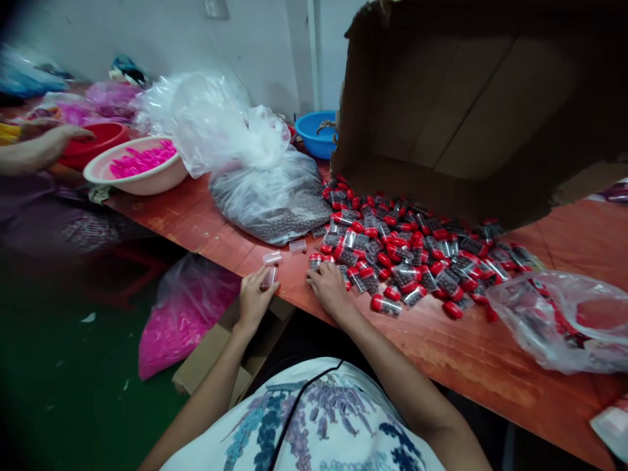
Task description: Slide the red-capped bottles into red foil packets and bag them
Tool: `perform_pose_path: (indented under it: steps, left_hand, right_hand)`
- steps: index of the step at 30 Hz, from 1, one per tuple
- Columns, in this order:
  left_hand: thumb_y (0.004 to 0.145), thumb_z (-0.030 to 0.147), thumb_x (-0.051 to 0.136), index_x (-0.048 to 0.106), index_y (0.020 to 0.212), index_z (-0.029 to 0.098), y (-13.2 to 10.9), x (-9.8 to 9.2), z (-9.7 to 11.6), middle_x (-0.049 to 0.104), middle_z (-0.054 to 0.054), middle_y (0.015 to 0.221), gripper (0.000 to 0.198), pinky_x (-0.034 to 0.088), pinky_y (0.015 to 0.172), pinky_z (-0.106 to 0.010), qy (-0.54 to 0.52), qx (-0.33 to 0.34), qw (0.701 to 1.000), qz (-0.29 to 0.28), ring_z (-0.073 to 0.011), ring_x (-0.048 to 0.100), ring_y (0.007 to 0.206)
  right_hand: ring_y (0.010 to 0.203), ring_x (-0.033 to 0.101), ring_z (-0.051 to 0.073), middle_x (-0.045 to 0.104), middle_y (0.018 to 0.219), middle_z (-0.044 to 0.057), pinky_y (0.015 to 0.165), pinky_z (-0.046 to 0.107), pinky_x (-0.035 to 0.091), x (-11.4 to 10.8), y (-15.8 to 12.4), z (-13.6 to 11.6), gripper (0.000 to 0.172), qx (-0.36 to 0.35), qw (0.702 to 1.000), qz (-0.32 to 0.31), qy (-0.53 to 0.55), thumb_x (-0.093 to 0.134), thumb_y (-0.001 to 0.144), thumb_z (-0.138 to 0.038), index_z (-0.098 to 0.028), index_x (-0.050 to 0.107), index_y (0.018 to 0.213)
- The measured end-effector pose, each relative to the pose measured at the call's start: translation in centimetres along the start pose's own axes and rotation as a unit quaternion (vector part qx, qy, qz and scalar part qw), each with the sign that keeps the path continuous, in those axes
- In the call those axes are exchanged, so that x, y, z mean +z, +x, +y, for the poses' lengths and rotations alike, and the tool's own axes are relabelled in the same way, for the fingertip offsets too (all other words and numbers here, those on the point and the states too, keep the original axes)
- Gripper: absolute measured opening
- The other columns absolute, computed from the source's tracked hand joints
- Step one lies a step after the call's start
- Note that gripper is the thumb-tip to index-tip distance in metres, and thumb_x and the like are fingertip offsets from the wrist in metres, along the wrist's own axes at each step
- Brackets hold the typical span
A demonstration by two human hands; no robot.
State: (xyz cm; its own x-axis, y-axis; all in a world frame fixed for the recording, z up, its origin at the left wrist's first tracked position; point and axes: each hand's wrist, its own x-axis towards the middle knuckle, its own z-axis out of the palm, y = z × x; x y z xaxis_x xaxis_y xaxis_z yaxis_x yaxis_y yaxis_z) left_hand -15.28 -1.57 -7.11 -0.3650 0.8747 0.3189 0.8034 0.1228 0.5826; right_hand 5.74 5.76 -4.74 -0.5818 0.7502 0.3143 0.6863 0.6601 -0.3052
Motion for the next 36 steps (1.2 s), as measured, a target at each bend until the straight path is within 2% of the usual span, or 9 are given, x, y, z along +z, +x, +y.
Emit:
perform_pose_path:
  steps: [4, 9, 15, 18, 20, 24, 28, 32, 36]
  left_hand:
    - [0.077, 0.025, 0.061, 0.061, 0.119, 0.021, -0.2, 0.1, -0.1, 0.060, -0.010, 0.125, 0.042, 0.042, 0.098, -0.048, -0.050, 0.030, 0.998, -0.027, -0.0274, 0.055, 0.112]
    - [0.078, 0.023, 0.058, 0.062, 0.118, 0.020, 0.8, 0.8, -0.1, 0.059, -0.011, 0.127, 0.040, 0.042, 0.099, -0.045, -0.069, 0.037, 0.996, -0.043, -0.0266, 0.054, 0.115]
    - [0.077, 0.018, 0.057, 0.063, 0.115, 0.020, 2.2, 1.7, 0.9, 0.063, -0.009, 0.121, 0.038, 0.043, 0.098, -0.044, -0.115, 0.062, 0.990, -0.056, -0.0247, 0.057, 0.111]
    - [0.077, 0.017, 0.057, 0.063, 0.115, 0.018, 2.1, 1.8, 1.2, 0.064, -0.010, 0.120, 0.039, 0.043, 0.099, -0.044, -0.153, 0.069, 0.985, -0.048, -0.0234, 0.057, 0.112]
    - [0.077, 0.018, 0.057, 0.063, 0.115, 0.019, 1.8, 1.6, 1.1, 0.064, -0.009, 0.120, 0.038, 0.043, 0.099, -0.045, -0.160, 0.059, 0.985, -0.036, -0.0238, 0.057, 0.112]
    - [0.076, 0.017, 0.058, 0.065, 0.112, 0.021, 1.6, 1.5, 0.7, 0.064, -0.009, 0.119, 0.037, 0.044, 0.098, -0.045, -0.155, 0.044, 0.986, -0.032, -0.0247, 0.058, 0.111]
    - [0.077, 0.017, 0.057, 0.066, 0.111, 0.019, 2.7, 2.6, 0.6, 0.066, -0.010, 0.116, 0.036, 0.045, 0.098, -0.044, -0.154, 0.065, 0.985, -0.050, -0.0244, 0.058, 0.110]
    - [0.079, 0.019, 0.056, 0.065, 0.112, 0.022, 4.7, 4.3, 1.0, 0.065, -0.008, 0.117, 0.034, 0.044, 0.098, -0.046, -0.151, 0.091, 0.983, -0.055, -0.0248, 0.058, 0.110]
    - [0.080, 0.025, 0.057, 0.063, 0.115, 0.020, 6.2, 5.6, 1.5, 0.061, -0.012, 0.123, 0.036, 0.041, 0.099, -0.046, -0.151, 0.114, 0.980, -0.060, -0.0260, 0.056, 0.113]
  right_hand:
    - [0.089, 0.046, 0.024, 0.059, 0.091, 0.009, 0.071, 0.034, 0.035, 0.4, 0.9, 0.1, 0.020, -0.007, 1.000, -0.014, -0.015, 0.052, 0.090, -0.028, -0.026, 0.071, 0.098]
    - [0.093, 0.046, 0.025, 0.059, 0.103, 0.009, 0.076, 0.037, 0.035, 0.4, 0.8, 0.4, 0.023, -0.057, 0.997, -0.019, -0.040, 0.053, 0.090, -0.032, -0.030, 0.067, 0.108]
    - [0.099, 0.047, 0.024, 0.061, 0.105, 0.008, 0.083, 0.036, 0.036, 0.5, 1.3, 0.4, 0.021, -0.045, 0.999, -0.003, -0.004, 0.049, 0.092, -0.032, -0.024, 0.067, 0.099]
    - [0.096, 0.049, 0.022, 0.063, 0.102, 0.008, 0.084, 0.034, 0.037, 0.2, 3.4, 1.2, 0.023, -0.008, 1.000, 0.018, 0.016, 0.046, 0.093, -0.032, -0.020, 0.063, 0.102]
    - [0.094, 0.050, 0.023, 0.064, 0.100, 0.008, 0.084, 0.035, 0.037, 0.1, 5.4, 2.1, 0.023, 0.005, 1.000, 0.012, -0.009, 0.045, 0.094, -0.030, -0.018, 0.062, 0.102]
    - [0.092, 0.048, 0.024, 0.065, 0.092, 0.008, 0.081, 0.036, 0.035, 0.7, 8.7, 4.0, 0.020, -0.019, 0.997, -0.040, -0.062, 0.046, 0.093, -0.025, -0.019, 0.066, 0.095]
    - [0.087, 0.047, 0.023, 0.065, 0.081, 0.006, 0.079, 0.036, 0.034, 1.5, 9.9, 4.8, 0.023, -0.050, 0.994, -0.062, -0.074, 0.047, 0.093, -0.027, -0.019, 0.067, 0.084]
    - [0.089, 0.047, 0.023, 0.064, 0.082, 0.007, 0.080, 0.036, 0.035, 1.7, 10.4, 4.4, 0.024, -0.045, 0.993, -0.051, -0.097, 0.045, 0.094, -0.025, -0.015, 0.067, 0.089]
    - [0.096, 0.048, 0.023, 0.066, 0.096, 0.007, 0.083, 0.036, 0.037, 1.6, 10.5, 3.5, 0.024, -0.011, 0.994, -0.030, -0.109, 0.046, 0.093, -0.023, -0.018, 0.062, 0.111]
